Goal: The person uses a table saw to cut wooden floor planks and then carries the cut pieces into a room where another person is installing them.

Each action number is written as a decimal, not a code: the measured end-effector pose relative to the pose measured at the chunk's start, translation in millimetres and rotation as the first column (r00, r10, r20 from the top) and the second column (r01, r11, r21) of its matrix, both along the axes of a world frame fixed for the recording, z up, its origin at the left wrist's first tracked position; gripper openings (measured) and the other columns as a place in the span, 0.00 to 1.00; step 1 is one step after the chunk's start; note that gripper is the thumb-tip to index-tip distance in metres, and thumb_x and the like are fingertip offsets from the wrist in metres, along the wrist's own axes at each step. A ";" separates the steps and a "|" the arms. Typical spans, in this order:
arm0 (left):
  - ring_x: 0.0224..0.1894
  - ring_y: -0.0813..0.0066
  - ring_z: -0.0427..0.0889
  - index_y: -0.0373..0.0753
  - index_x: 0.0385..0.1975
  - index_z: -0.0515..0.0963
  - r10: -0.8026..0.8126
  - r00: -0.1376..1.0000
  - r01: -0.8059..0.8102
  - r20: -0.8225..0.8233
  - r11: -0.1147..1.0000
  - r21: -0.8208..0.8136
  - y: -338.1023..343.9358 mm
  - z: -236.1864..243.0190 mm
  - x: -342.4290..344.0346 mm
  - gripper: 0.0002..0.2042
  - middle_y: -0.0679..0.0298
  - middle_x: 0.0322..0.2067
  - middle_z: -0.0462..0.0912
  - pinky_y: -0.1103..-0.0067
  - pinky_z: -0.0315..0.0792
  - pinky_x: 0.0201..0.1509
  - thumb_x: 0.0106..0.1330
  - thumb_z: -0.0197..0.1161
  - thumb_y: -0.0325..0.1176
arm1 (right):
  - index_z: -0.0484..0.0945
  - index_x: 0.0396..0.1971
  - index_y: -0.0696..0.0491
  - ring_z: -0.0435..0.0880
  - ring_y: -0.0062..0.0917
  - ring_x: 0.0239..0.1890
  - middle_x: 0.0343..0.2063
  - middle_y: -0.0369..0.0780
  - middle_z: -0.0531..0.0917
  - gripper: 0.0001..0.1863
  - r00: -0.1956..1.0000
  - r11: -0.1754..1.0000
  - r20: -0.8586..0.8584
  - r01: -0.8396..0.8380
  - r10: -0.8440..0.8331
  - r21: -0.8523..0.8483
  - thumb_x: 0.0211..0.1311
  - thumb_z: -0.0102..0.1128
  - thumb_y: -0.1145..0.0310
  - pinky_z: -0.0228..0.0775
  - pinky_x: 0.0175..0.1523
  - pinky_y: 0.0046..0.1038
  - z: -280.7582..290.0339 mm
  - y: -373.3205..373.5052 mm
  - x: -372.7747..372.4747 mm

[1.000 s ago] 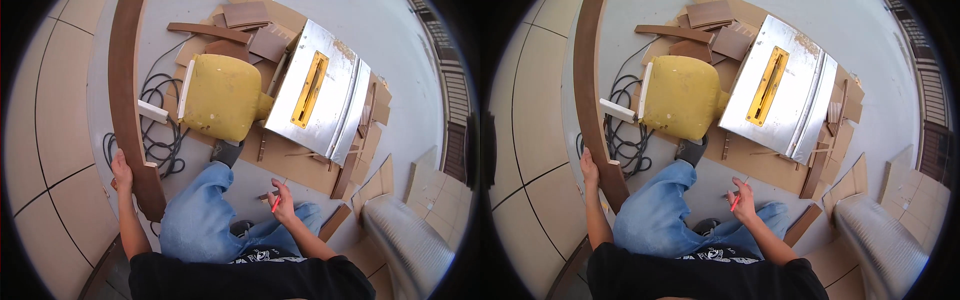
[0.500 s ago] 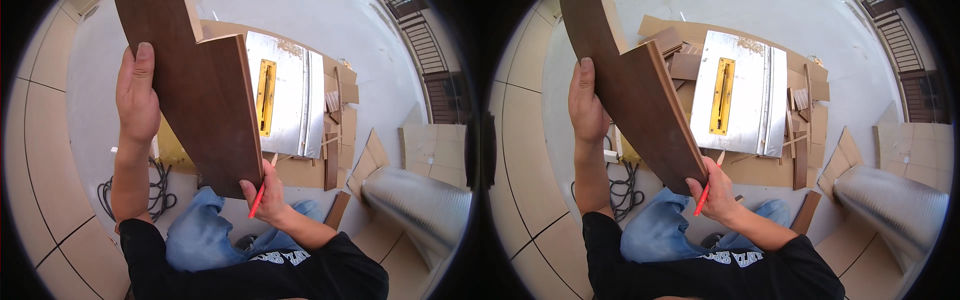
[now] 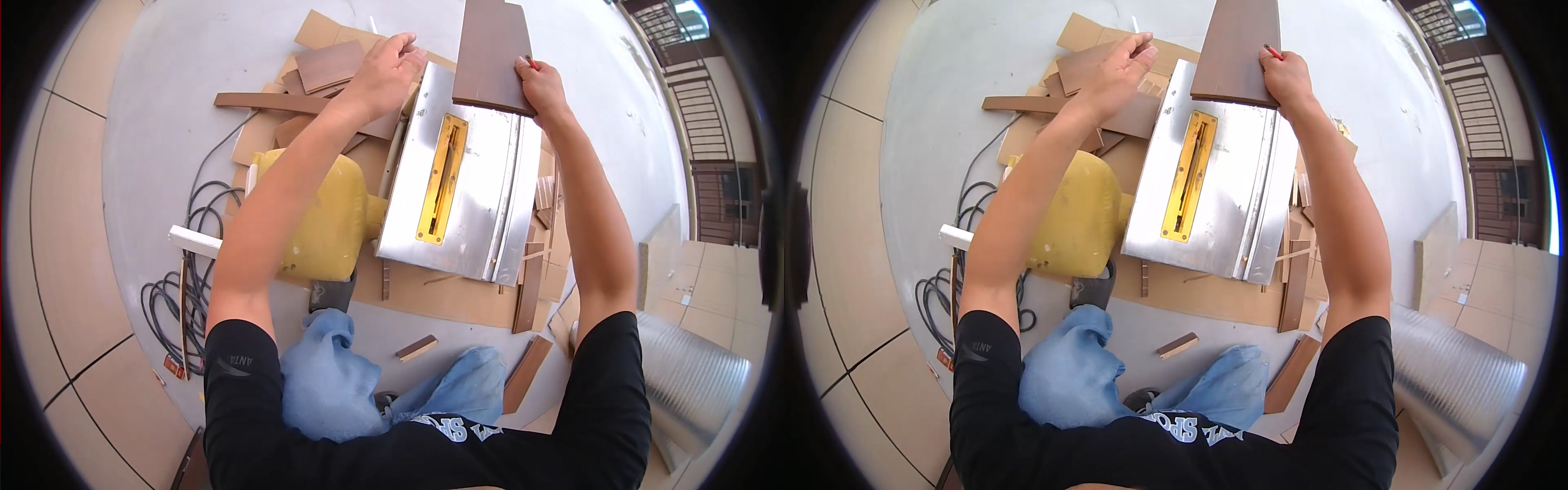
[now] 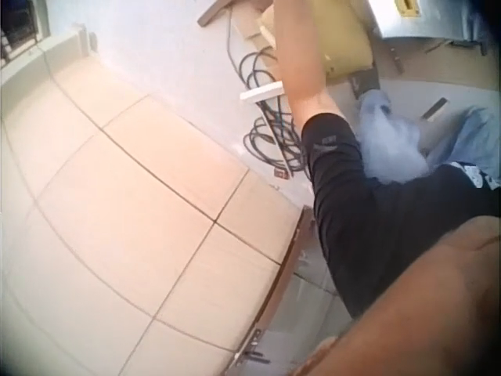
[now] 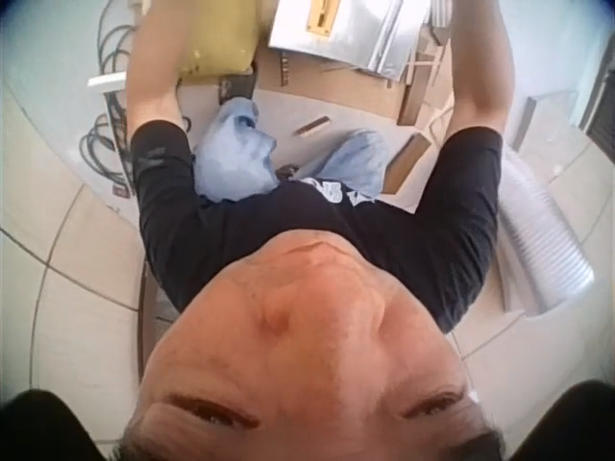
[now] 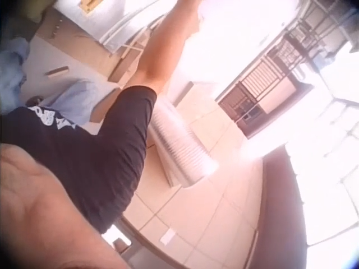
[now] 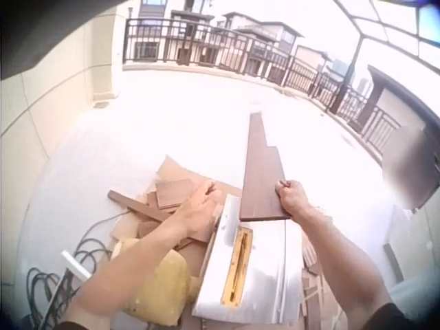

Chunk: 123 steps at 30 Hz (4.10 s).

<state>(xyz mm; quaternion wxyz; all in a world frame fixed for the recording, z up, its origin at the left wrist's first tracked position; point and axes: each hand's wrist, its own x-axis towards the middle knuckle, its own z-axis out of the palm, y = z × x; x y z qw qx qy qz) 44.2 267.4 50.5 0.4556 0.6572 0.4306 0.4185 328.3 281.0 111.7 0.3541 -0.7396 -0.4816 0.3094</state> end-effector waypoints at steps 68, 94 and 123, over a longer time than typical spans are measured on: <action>0.81 0.51 0.47 0.35 0.76 0.57 0.066 0.690 0.094 -0.721 0.979 0.179 1.3 -83.1 87.9 0.32 0.53 0.78 0.55 0.55 0.40 0.83 0.81 0.36 0.50 | 0.81 0.49 0.57 0.86 0.42 0.47 0.37 0.47 0.88 0.14 0.931 0.959 0.355 -0.020 -0.085 0.282 0.77 0.50 0.65 0.75 0.55 0.40 -122.4 -72.0 -11.2; 0.81 0.49 0.48 0.35 0.76 0.58 0.038 0.709 0.122 -0.705 0.977 0.176 -2.6 -87.3 84.0 0.31 0.53 0.78 0.55 0.52 0.41 0.83 0.81 0.36 0.49 | 0.81 0.50 0.58 0.84 0.45 0.52 0.47 0.51 0.86 0.16 0.914 0.963 0.396 -0.018 -0.094 0.270 0.77 0.49 0.65 0.73 0.59 0.40 -124.1 -80.1 -14.8; 0.80 0.45 0.48 0.31 0.75 0.59 0.057 0.723 0.156 -0.689 0.958 0.242 -12.8 -93.1 83.8 0.30 0.50 0.77 0.56 0.54 0.41 0.83 0.81 0.37 0.47 | 0.83 0.49 0.57 0.87 0.41 0.44 0.34 0.46 0.89 0.14 0.920 0.960 0.371 0.017 -0.125 0.281 0.76 0.50 0.67 0.76 0.54 0.38 -117.3 -94.4 -20.3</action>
